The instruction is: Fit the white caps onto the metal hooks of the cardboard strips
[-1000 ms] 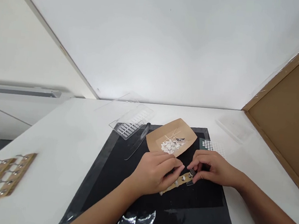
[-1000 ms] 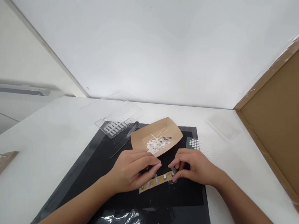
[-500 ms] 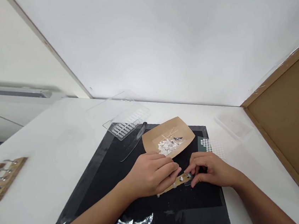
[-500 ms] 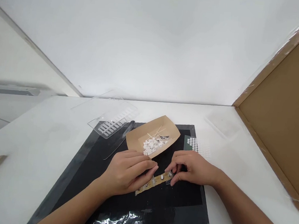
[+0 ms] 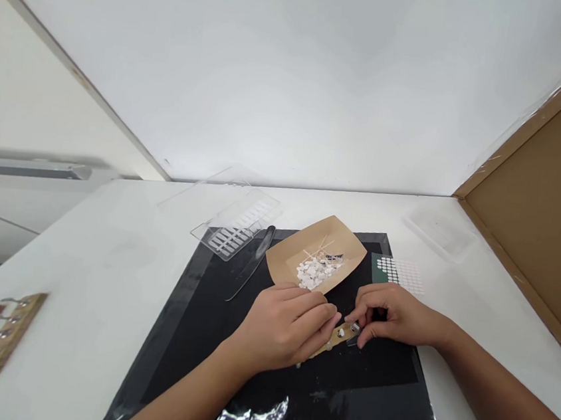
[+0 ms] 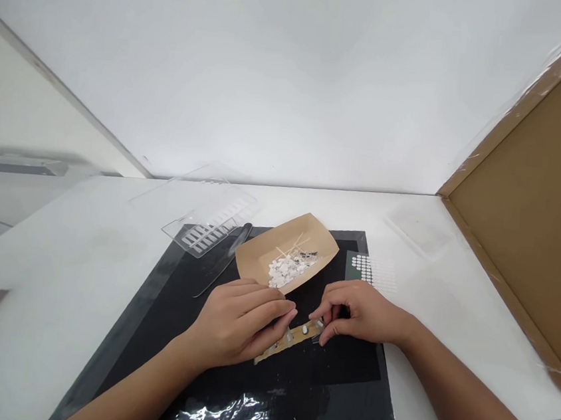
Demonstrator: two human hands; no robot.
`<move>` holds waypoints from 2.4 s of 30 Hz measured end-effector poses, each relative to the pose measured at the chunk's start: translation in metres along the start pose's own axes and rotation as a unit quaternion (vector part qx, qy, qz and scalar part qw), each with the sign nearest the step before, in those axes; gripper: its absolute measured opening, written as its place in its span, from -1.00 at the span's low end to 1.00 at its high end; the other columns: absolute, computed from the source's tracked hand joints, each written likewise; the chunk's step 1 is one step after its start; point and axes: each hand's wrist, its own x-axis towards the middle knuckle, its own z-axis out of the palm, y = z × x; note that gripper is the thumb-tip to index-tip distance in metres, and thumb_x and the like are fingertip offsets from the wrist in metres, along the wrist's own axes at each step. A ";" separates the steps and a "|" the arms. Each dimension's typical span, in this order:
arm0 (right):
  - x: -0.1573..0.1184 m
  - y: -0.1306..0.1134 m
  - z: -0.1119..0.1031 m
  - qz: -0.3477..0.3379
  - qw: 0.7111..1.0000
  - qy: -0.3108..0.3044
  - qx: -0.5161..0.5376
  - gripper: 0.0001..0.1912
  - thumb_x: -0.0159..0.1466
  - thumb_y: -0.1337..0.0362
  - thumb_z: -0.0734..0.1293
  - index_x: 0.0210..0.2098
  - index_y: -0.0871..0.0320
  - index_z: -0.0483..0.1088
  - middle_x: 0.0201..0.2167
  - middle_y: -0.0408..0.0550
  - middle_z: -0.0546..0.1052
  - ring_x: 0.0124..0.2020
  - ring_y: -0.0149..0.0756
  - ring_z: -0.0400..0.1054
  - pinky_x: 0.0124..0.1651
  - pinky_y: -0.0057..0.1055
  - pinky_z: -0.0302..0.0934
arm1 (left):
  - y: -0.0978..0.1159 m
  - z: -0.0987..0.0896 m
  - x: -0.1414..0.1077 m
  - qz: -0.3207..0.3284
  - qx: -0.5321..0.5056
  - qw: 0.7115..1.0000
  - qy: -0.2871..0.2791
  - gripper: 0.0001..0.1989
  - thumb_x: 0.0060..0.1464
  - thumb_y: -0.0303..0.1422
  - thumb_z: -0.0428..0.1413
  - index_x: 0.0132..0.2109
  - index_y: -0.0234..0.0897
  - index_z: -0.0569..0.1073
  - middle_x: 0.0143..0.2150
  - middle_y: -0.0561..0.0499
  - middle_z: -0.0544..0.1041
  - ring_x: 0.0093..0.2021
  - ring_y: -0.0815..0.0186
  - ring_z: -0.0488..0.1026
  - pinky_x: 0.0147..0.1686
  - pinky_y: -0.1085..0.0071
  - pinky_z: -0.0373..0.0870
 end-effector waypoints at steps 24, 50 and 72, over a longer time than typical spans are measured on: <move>-0.008 -0.015 -0.005 -0.015 0.996 0.021 -0.090 -0.43 0.25 0.03 0.62 0.20 -0.04 0.51 -0.13 -0.13 0.63 -0.21 -0.34 0.53 -0.11 -0.38 0.47 | 0.000 0.000 -0.003 0.002 0.004 1.000 0.022 -0.88 0.27 -0.50 0.24 -0.26 -0.28 0.48 -0.41 0.08 0.60 -0.46 0.38 0.52 -0.43 0.41 0.42; -0.007 -0.023 0.014 -0.007 0.986 0.074 -0.148 -0.81 0.45 0.15 0.44 -0.27 0.09 0.55 -0.29 -0.10 0.54 -0.29 -0.33 0.45 -0.23 -0.41 0.32 | 0.000 -0.002 -0.001 -0.002 0.018 1.000 0.022 -0.88 0.28 -0.49 0.23 -0.25 -0.26 0.47 -0.42 0.10 0.60 -0.47 0.39 0.51 -0.44 0.41 0.42; -0.006 -0.025 0.010 -0.027 0.974 0.031 -0.223 -0.83 0.51 0.22 0.36 -0.22 0.12 0.48 -0.30 -0.12 0.52 -0.29 -0.34 0.41 -0.26 -0.41 0.20 | -0.005 0.004 -0.007 -0.004 0.013 1.000 -0.001 -0.92 0.32 -0.47 0.21 -0.20 -0.27 0.47 -0.38 0.09 0.59 -0.46 0.37 0.46 -0.43 0.39 0.32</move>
